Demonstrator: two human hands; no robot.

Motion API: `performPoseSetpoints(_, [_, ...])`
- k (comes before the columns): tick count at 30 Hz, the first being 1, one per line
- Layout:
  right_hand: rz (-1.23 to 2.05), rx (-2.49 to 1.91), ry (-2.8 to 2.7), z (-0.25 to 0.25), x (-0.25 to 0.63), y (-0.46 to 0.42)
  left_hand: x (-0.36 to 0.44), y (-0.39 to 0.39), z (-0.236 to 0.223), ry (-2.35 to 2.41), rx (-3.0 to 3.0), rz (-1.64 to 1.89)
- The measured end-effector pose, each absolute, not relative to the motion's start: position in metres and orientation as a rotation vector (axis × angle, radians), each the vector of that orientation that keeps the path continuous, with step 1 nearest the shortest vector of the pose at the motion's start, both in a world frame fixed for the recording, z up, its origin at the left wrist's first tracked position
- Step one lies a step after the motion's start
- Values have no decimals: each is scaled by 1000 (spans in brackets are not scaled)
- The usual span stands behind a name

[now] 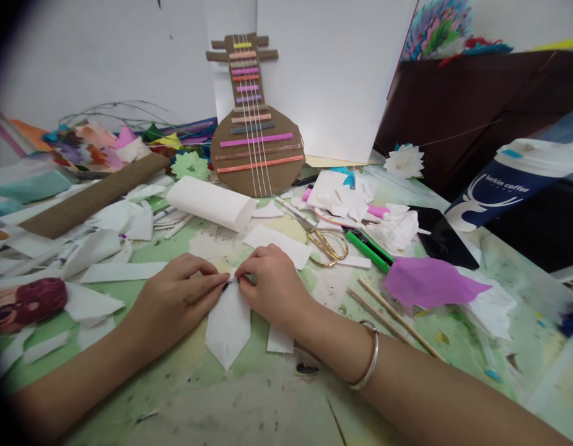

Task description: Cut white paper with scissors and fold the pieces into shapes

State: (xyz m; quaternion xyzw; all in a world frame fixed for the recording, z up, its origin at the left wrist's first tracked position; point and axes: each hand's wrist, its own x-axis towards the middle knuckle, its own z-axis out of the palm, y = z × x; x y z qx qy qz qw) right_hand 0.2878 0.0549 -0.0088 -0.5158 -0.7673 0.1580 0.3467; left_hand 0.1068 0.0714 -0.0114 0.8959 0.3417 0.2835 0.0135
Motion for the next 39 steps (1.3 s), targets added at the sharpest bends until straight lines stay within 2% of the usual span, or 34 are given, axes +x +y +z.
performPoseSetpoints(10, [451, -1301, -1979, -9, 289, 56, 105, 70, -5, 920, 2987, 710])
performPoseSetpoints(20, [455, -1302, -2001, -7, 289, 56, 104, 74, -11, 845, 3019, 869])
performPoseSetpoints(26, [467, -1340, -2003, -6, 288, 57, 108, 73, -14, 1087, 2923, 1003])
performPoseSetpoints(39, [457, -1324, -1982, -7, 288, 57, 109, 70, -10, 885, 2939, 868])
